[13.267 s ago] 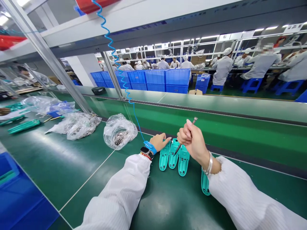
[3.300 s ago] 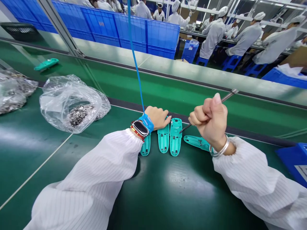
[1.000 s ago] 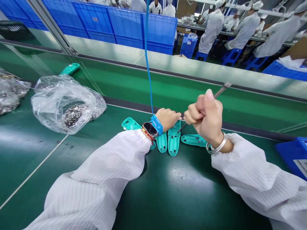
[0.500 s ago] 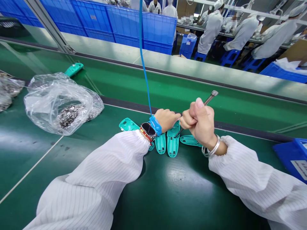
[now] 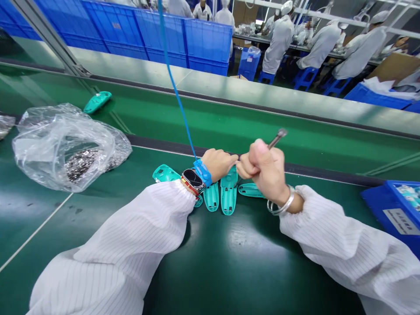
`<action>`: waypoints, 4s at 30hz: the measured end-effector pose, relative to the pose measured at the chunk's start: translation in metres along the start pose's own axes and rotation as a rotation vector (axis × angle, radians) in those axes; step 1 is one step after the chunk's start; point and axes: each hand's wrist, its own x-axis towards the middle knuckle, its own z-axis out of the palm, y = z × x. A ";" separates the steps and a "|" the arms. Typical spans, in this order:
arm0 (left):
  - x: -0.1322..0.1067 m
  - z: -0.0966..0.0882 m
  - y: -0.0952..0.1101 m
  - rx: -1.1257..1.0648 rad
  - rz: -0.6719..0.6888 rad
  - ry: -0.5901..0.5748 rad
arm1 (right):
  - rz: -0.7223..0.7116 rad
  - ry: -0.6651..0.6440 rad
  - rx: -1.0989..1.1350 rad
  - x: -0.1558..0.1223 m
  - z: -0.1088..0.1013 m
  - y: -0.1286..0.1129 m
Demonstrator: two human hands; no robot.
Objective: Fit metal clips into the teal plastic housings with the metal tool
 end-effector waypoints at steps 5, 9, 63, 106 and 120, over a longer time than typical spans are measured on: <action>-0.002 -0.003 -0.003 0.115 -0.003 -0.022 | 0.062 0.042 -0.685 -0.012 -0.055 -0.060; -0.003 -0.013 -0.002 0.206 -0.021 -0.039 | 0.327 -0.322 -1.260 -0.048 -0.102 -0.064; 0.074 -0.002 0.094 0.053 0.287 -0.092 | -0.057 0.317 0.087 -0.058 -0.071 -0.044; 0.071 -0.001 0.099 -0.037 0.326 -0.044 | -0.033 0.393 -0.077 -0.056 -0.065 -0.043; 0.068 -0.004 0.099 -0.025 0.310 -0.069 | -0.051 0.310 -0.080 -0.058 -0.064 -0.034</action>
